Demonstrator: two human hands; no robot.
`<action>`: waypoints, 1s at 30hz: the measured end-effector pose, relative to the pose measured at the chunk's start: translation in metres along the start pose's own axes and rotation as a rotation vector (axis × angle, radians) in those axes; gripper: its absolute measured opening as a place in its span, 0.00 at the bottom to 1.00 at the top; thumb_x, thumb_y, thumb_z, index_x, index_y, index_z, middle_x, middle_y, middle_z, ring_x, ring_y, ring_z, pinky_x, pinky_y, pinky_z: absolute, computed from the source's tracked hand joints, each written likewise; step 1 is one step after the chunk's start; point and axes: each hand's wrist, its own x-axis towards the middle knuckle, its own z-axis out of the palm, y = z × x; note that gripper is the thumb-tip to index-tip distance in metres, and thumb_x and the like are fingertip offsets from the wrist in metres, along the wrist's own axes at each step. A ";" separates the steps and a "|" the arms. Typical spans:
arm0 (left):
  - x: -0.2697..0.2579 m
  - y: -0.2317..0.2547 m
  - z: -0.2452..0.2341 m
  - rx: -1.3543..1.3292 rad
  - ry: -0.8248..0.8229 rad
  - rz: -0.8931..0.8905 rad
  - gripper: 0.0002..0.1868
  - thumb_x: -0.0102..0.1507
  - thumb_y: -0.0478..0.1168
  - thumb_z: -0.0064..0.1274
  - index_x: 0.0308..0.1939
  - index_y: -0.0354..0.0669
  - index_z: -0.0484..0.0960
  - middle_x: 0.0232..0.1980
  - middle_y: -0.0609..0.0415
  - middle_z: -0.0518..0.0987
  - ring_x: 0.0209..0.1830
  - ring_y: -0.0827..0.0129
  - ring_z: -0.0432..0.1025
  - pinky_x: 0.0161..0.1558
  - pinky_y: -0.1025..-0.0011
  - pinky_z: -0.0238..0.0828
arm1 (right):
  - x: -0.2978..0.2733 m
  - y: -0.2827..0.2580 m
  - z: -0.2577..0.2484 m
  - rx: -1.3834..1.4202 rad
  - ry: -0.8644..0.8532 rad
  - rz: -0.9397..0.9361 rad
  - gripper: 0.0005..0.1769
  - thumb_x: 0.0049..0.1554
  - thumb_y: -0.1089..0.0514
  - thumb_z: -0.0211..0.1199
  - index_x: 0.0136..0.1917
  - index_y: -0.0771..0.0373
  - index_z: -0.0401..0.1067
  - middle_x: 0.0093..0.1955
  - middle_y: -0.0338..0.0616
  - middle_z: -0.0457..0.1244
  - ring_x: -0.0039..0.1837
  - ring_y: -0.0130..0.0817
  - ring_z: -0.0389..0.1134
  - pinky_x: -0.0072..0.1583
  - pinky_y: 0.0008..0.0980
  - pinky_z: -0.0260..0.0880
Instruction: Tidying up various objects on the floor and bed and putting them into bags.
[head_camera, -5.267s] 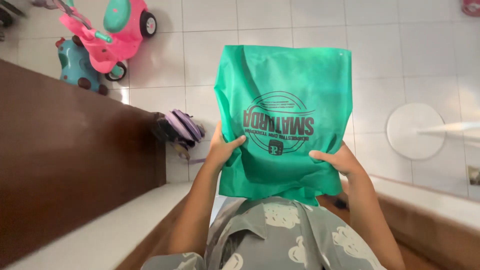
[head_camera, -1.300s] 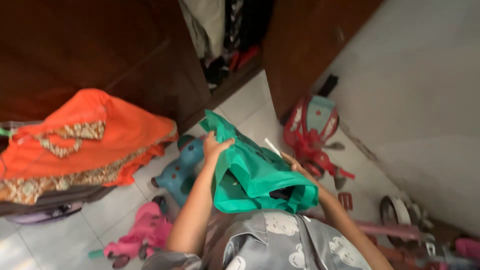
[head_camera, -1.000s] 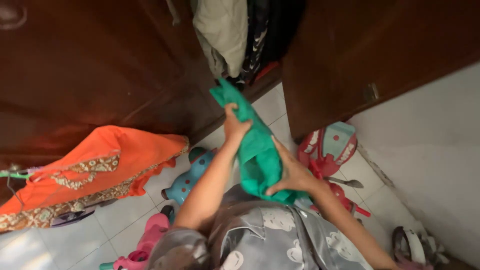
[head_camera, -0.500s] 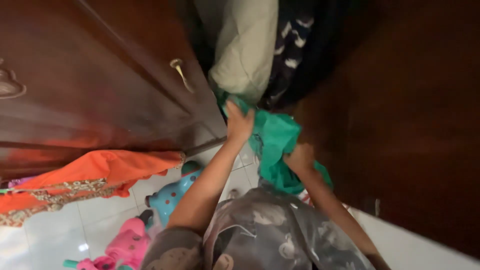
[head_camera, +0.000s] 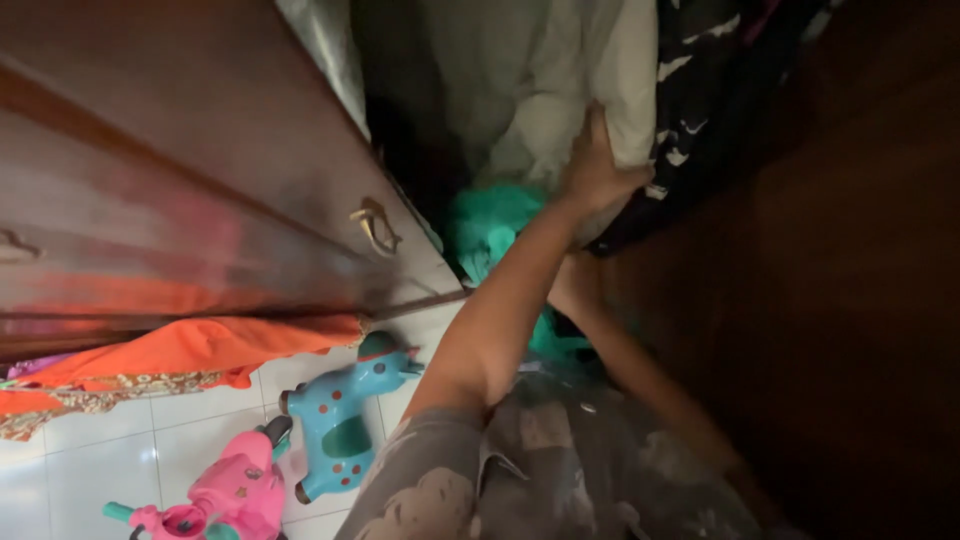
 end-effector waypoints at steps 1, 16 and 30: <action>0.003 0.008 -0.005 0.001 -0.002 0.004 0.71 0.47 0.52 0.72 0.77 0.31 0.35 0.79 0.26 0.50 0.76 0.36 0.52 0.73 0.55 0.51 | 0.009 0.002 -0.001 0.019 0.004 0.005 0.28 0.41 0.42 0.73 0.42 0.68 0.76 0.40 0.65 0.67 0.42 0.61 0.69 0.44 0.55 0.68; -0.159 0.097 -0.212 0.169 0.181 0.125 0.28 0.63 0.36 0.56 0.68 0.40 0.73 0.69 0.40 0.74 0.71 0.44 0.66 0.68 0.58 0.65 | 0.166 -0.062 0.027 0.321 -0.121 -0.180 0.28 0.48 0.43 0.67 0.52 0.65 0.69 0.51 0.59 0.62 0.52 0.56 0.64 0.52 0.51 0.66; -0.266 0.071 -0.253 0.213 0.240 -0.110 0.22 0.63 0.35 0.57 0.62 0.41 0.77 0.63 0.46 0.79 0.68 0.49 0.69 0.64 0.58 0.67 | 0.203 -0.094 0.104 0.603 -0.358 -0.359 0.29 0.54 0.44 0.61 0.61 0.63 0.63 0.61 0.54 0.57 0.61 0.51 0.60 0.59 0.48 0.64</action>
